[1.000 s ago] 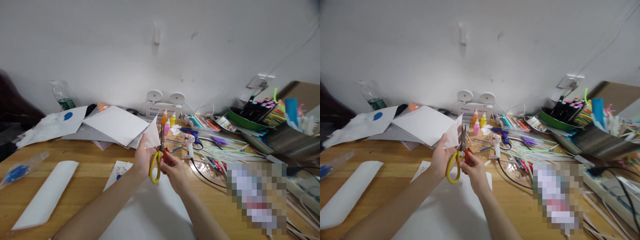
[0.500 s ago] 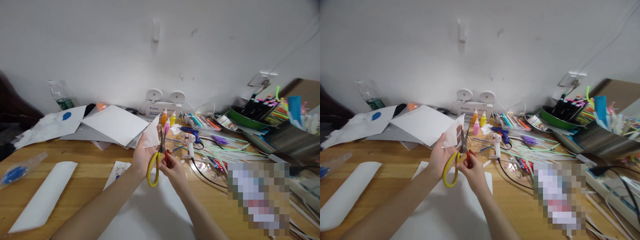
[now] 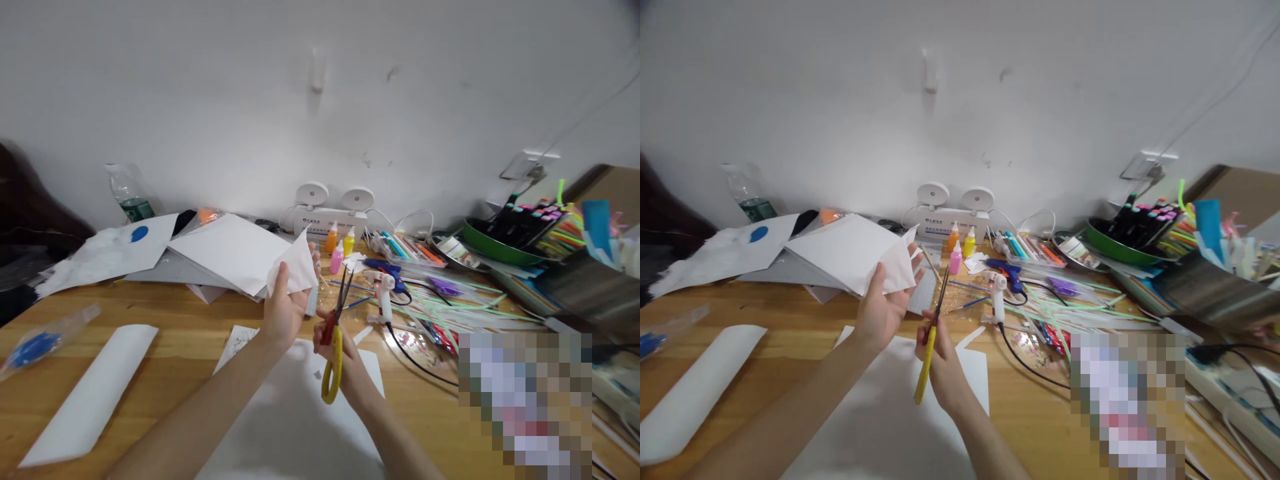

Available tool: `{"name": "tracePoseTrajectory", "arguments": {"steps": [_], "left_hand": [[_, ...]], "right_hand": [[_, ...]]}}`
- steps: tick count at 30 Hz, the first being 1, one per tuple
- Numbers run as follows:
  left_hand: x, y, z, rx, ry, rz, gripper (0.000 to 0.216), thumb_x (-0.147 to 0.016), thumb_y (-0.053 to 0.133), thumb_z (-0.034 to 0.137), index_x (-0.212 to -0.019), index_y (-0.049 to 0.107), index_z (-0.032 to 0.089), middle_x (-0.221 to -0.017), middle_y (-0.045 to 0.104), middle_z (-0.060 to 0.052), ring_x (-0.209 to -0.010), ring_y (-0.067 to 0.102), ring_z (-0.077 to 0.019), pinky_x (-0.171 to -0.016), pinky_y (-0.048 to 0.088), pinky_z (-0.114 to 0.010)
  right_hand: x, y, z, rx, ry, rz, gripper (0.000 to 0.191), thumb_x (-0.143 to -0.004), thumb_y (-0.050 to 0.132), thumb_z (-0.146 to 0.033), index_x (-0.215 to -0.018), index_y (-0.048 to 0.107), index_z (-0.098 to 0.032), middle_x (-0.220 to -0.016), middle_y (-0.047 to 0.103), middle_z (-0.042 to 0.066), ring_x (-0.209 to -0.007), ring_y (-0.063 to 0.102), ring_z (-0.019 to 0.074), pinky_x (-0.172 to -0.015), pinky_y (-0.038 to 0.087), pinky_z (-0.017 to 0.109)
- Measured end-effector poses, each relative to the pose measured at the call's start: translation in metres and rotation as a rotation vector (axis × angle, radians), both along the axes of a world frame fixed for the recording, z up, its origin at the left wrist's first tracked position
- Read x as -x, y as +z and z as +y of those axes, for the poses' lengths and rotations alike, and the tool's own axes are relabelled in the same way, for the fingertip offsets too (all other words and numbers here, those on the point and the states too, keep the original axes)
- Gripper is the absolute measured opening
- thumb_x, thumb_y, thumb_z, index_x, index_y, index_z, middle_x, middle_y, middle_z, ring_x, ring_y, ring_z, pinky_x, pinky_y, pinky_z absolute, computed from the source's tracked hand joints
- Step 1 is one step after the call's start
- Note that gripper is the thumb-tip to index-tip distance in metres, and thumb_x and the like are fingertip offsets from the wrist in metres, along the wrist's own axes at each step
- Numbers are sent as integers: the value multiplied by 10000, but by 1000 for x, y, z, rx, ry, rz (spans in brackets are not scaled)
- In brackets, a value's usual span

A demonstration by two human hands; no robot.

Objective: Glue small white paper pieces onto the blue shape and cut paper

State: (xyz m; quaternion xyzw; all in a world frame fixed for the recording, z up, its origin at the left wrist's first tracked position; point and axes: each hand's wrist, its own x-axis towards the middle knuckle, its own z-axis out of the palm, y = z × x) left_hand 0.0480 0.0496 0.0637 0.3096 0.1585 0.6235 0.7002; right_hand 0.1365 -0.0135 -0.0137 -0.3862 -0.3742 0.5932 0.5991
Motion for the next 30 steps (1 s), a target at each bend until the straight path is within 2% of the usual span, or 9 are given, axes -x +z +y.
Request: {"name": "tracePoseTrajectory", "arguments": {"steps": [5,10,16,22,26,30], "left_hand": [[-2,1,-1,-8,4,-10,353,-830,398,339,-1138,510,207,-1238,496,-44,-1169,410,-202,-953,352,-332],[-4,-3,-3,-7,-31,-19,337,-842,382,326,-1128,524,218,-1211,523,-34,-1165,416,-191,-950,354,-314],[-9,-9,-4,44,-35,-39,325,-843,393,296,-1130,520,211,-1114,594,-49,-1126,461,-184,-936,365,-317],[-15,-13,-10,152,-128,-31,379,-854,361,319,-1186,471,175,-1084,611,-67,-1112,474,-206,-926,379,-330],[-16,-14,-11,109,-146,-35,370,-858,361,291,-1199,460,189,-1133,583,-51,-1104,482,-200,-920,390,-312],[-15,-12,-10,153,-179,-34,386,-854,373,300,-1201,459,152,-1146,571,-83,-1068,511,-207,-919,392,-313]], "right_hand": [[6,-14,4,-16,-10,-61,323,-613,502,-185,-935,494,-204,-664,452,-31,-560,419,114,-538,340,240],[9,-4,0,-18,-29,-286,199,-764,444,-342,-863,492,-176,-525,412,-54,-477,393,106,-479,320,230],[10,5,-5,23,-30,-422,98,-728,436,-213,-804,481,-173,-472,398,-70,-420,360,88,-430,298,209],[10,8,-6,82,-43,-475,47,-710,418,-204,-712,460,-182,-453,416,-57,-417,391,102,-428,318,220],[8,10,-6,74,-49,-472,82,-714,427,-215,-636,415,-193,-461,431,-52,-418,402,100,-423,326,215],[7,8,-6,87,-54,-441,25,-708,422,-198,-689,433,-188,-460,414,-65,-405,394,94,-409,326,208]]}}
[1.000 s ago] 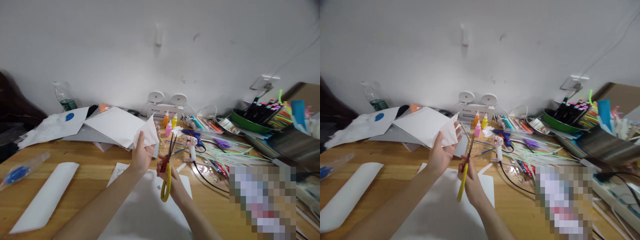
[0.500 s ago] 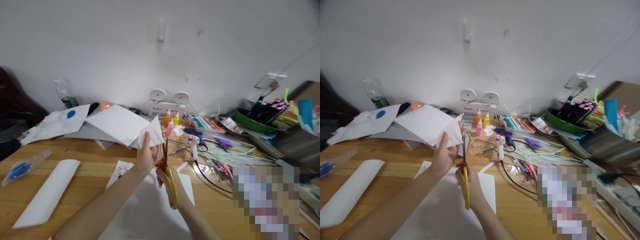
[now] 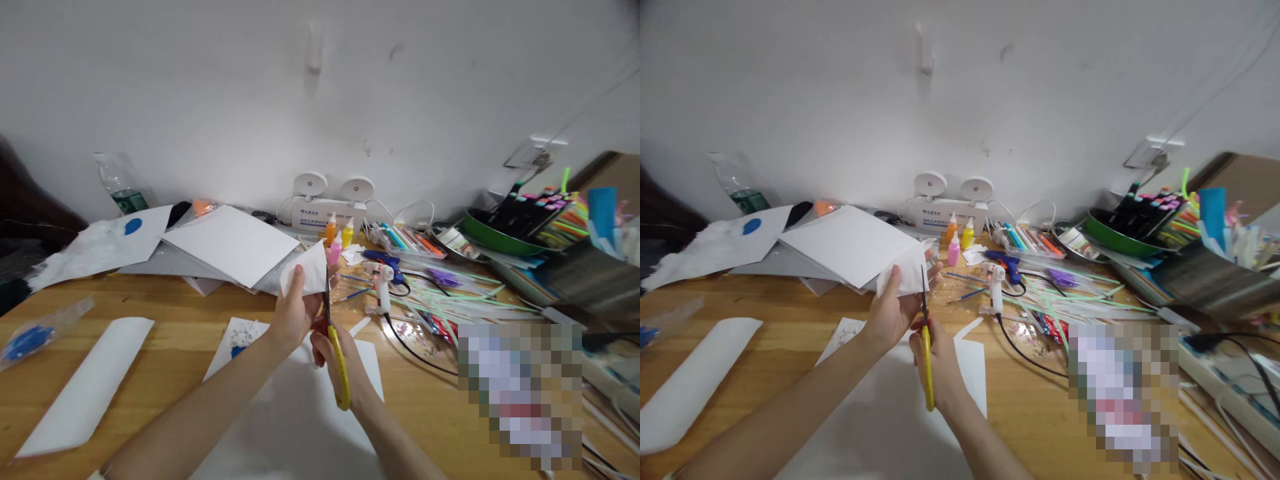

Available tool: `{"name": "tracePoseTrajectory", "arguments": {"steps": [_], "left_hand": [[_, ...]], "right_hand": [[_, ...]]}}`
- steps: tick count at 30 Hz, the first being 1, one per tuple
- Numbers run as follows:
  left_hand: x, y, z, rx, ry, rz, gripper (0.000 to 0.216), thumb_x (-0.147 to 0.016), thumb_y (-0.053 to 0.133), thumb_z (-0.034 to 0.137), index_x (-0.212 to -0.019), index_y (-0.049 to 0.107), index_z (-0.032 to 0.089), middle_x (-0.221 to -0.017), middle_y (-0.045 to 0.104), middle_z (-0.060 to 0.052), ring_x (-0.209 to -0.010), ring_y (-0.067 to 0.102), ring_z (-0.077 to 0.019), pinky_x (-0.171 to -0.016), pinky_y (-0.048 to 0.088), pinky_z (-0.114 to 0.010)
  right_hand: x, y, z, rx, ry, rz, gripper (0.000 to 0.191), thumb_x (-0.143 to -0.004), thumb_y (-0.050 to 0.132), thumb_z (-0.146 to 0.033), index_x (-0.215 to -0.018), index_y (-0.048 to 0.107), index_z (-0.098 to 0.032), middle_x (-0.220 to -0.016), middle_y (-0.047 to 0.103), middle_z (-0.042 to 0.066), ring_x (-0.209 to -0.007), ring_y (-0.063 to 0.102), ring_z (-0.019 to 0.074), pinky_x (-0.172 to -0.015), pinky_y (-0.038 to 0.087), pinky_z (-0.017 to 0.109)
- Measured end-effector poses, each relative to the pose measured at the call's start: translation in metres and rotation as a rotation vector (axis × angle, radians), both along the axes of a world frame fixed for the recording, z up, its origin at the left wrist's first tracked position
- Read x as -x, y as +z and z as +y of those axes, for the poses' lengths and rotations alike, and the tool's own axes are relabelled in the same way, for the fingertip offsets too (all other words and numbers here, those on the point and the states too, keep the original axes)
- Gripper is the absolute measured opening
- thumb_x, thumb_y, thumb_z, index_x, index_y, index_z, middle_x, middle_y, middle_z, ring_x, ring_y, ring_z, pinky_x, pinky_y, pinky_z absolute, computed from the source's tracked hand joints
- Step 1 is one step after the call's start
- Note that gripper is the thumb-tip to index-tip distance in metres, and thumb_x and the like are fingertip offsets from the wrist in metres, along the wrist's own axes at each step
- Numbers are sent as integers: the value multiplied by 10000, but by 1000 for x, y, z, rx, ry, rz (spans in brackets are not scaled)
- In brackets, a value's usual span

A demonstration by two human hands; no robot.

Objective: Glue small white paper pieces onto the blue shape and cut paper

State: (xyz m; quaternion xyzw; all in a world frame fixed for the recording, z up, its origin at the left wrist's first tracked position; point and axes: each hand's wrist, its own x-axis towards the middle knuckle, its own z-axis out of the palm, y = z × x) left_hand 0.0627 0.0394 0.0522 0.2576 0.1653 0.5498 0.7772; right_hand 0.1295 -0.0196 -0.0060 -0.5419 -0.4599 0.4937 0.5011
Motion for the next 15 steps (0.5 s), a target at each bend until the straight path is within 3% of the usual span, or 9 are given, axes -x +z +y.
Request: {"name": "tracePoseTrajectory", "arguments": {"steps": [15], "left_hand": [[0,1,1,-40,-4,-20,346,-874,325,252,-1160,494,155,-1092,603,-77,-1065,514,-188,-917,391,-305]], "right_hand": [[0,1,-1,18,-29,26,42,-687,423,-199,-716,451,-186,-474,414,-57,-400,388,95,-398,307,215]]}}
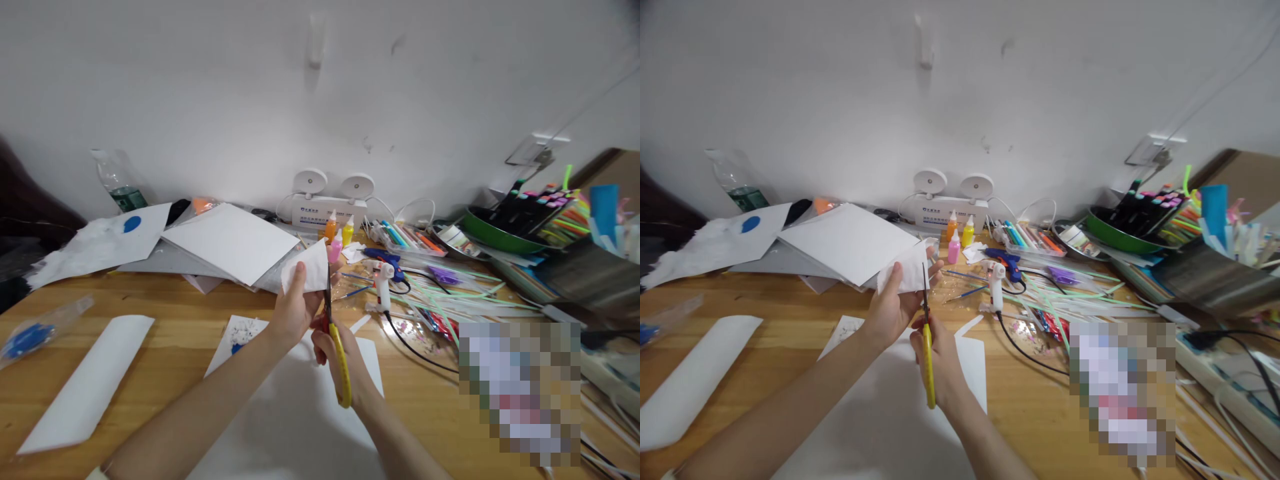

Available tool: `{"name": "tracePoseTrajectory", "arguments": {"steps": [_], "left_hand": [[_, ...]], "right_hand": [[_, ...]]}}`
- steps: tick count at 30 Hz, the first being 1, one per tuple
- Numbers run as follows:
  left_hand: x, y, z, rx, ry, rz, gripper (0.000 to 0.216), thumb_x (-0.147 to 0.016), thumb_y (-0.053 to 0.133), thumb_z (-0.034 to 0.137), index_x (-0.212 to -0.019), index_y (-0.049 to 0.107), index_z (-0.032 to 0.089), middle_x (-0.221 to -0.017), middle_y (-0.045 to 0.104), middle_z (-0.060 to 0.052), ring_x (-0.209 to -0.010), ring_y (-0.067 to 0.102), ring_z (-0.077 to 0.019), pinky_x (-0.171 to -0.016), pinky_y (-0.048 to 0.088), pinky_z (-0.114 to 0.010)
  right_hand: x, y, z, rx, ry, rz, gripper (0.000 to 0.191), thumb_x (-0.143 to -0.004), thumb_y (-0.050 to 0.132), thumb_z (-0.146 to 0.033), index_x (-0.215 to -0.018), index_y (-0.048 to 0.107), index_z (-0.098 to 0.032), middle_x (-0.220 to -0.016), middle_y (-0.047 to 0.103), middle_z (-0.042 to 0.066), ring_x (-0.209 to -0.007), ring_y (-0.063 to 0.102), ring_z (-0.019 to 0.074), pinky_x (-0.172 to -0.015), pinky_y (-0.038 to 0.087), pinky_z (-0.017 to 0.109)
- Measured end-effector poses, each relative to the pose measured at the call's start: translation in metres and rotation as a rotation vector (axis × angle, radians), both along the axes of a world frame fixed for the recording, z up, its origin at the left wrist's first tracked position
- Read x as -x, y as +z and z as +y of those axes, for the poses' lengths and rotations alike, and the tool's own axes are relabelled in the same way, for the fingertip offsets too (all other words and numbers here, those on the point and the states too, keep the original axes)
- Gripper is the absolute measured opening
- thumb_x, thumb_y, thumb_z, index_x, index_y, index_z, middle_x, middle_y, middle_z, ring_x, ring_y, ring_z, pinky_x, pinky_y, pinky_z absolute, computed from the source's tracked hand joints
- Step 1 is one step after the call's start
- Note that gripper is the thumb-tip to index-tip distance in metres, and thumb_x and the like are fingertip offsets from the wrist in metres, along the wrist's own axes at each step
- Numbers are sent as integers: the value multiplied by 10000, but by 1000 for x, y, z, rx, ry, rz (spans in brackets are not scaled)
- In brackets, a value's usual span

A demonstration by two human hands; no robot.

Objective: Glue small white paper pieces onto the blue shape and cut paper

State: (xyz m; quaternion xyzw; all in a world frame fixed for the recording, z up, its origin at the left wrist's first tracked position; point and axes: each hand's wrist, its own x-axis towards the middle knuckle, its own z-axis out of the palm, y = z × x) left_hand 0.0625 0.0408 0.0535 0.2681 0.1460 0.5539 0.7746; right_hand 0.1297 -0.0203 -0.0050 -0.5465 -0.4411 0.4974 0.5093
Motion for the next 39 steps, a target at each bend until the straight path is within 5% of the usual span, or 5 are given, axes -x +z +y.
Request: {"name": "tracePoseTrajectory", "arguments": {"steps": [11,39], "left_hand": [[0,-1,0,-4,-26,-2,347,-861,362,259,-1171,483,159,-1073,614,-81,-1058,521,-197,-912,400,-319],[3,3,-2,46,-52,-8,390,-840,411,287,-1208,453,164,-1130,580,-92,-1063,517,-221,-917,405,-351]], "right_hand": [[-3,-2,0,-10,32,-39,154,-684,426,-190,-536,384,-193,-430,423,-47,-409,397,94,-418,321,220],[-2,3,-2,126,21,80,159,-713,431,-242,-565,408,-188,-307,348,-93,-234,280,46,-253,204,165]]}}
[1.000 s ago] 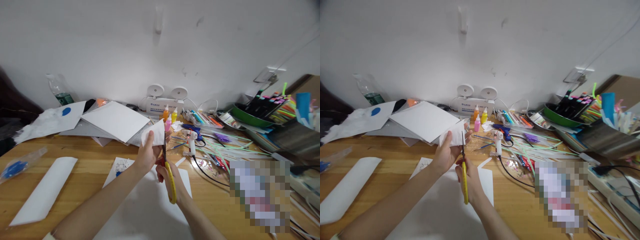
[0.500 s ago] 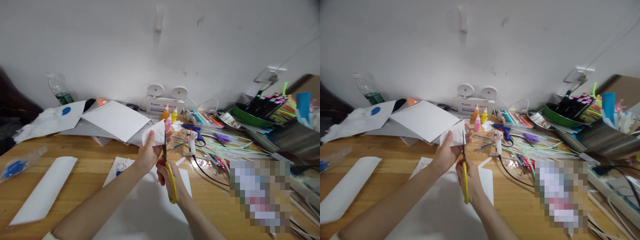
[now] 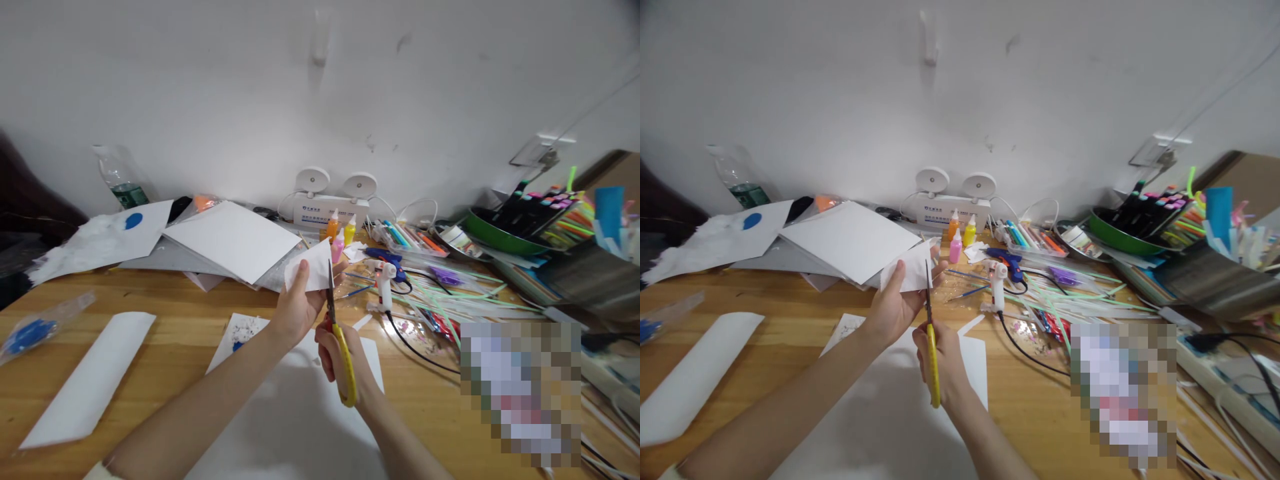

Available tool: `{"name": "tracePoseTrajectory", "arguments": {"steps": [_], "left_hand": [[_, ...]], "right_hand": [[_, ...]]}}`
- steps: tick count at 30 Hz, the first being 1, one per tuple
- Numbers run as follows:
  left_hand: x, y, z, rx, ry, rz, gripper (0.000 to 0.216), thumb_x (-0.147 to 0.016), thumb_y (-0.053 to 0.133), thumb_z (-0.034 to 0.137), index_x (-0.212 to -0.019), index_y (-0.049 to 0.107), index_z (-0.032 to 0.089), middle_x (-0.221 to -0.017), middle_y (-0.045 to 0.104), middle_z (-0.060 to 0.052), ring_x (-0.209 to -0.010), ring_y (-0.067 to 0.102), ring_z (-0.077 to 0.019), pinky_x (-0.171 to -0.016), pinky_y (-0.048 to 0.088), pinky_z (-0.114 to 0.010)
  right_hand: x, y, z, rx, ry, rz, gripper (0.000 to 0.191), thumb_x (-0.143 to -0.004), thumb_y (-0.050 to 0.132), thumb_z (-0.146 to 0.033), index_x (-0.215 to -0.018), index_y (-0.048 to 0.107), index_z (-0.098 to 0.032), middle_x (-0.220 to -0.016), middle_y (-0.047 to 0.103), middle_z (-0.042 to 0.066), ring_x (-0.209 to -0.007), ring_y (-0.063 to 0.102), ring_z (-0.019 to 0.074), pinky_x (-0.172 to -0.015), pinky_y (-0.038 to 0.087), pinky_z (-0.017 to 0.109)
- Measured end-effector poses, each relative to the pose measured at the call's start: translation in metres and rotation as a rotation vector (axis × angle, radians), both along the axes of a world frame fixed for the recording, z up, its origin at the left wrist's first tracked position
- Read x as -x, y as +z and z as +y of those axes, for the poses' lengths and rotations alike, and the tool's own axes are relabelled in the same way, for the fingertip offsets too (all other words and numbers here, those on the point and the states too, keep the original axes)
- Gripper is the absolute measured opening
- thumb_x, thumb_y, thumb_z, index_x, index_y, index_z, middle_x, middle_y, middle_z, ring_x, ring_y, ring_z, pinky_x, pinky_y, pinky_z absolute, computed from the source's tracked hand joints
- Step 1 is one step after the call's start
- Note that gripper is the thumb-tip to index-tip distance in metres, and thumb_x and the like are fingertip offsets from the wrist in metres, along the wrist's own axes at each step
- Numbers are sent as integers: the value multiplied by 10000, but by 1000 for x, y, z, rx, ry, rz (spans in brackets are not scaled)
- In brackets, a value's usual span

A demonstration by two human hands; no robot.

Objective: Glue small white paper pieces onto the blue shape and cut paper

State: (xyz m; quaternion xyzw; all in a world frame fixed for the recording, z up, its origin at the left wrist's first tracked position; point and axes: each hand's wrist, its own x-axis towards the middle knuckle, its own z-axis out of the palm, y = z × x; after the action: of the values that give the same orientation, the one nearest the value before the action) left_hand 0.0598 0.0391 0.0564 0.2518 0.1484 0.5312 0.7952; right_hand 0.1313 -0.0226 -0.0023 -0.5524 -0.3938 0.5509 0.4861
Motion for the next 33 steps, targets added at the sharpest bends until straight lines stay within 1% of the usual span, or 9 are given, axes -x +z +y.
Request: {"name": "tracePoseTrajectory", "arguments": {"steps": [3,7,12,17,22,24,27,30,33], "left_hand": [[0,0,0,-18,9,-1,373,-846,401,278,-1195,466,165,-1138,575,-85,-1076,506,-218,-928,398,-350],[1,1,0,-22,6,1,374,-861,368,279,-1195,463,140,-1135,576,-97,-1075,507,-212,-941,388,-347],[2,1,2,-21,4,-5,371,-859,375,276,-1192,467,139,-1150,566,-94,-1076,506,-210,-948,386,-337],[2,-1,2,-17,-37,-38,365,-858,376,279,-1188,475,158,-1177,547,-84,-1080,503,-215,-949,388,-337],[2,3,-3,-23,-43,-44,368,-851,395,264,-1199,462,166,-1185,540,-86,-1072,509,-224,-947,390,-351],[2,4,-3,-26,-39,-34,368,-848,401,264,-1201,458,176,-1181,543,-83,-1065,514,-223,-942,393,-353],[3,5,-3,-42,-31,-26,355,-850,394,258,-1187,470,178,-1167,553,-82,-1058,520,-221,-937,394,-354],[3,5,-2,-47,-41,-32,349,-856,379,256,-1176,480,160,-1153,562,-88,-1051,525,-221,-936,392,-359],[2,6,-4,-45,-46,-30,354,-859,365,272,-1176,477,162,-1148,565,-85,-1043,530,-215,-930,393,-350]], "right_hand": [[1,1,0,-1,0,-4,196,-728,435,-282,-560,409,-184,-295,348,-93,-220,273,42,-241,200,158],[2,3,-1,19,-4,-45,280,-745,454,-388,-568,421,-174,-291,366,-91,-199,287,43,-223,197,152],[1,5,0,51,8,-25,364,-719,482,-503,-570,394,-182,-298,345,-101,-195,279,43,-210,195,156],[-1,0,2,7,119,100,485,-658,442,-660,-586,343,-190,-373,285,-112,-253,243,16,-248,190,142],[-3,-13,5,9,249,184,556,-587,411,-743,-610,346,-192,-432,228,-115,-295,180,8,-264,160,145],[-6,-17,5,16,270,156,561,-585,402,-749,-640,369,-192,-443,235,-111,-292,201,17,-266,183,154],[-9,-16,3,-14,281,104,572,-603,388,-744,-697,413,-180,-489,295,-89,-327,272,32,-297,265,168],[-12,-8,1,-86,327,81,582,-640,346,-735,-718,439,-166,-561,362,-54,-387,358,53,-360,352,202],[-12,3,0,-132,364,58,476,-710,395,-641,-712,431,-167,-626,408,-30,-497,434,79,-482,406,228]]}}
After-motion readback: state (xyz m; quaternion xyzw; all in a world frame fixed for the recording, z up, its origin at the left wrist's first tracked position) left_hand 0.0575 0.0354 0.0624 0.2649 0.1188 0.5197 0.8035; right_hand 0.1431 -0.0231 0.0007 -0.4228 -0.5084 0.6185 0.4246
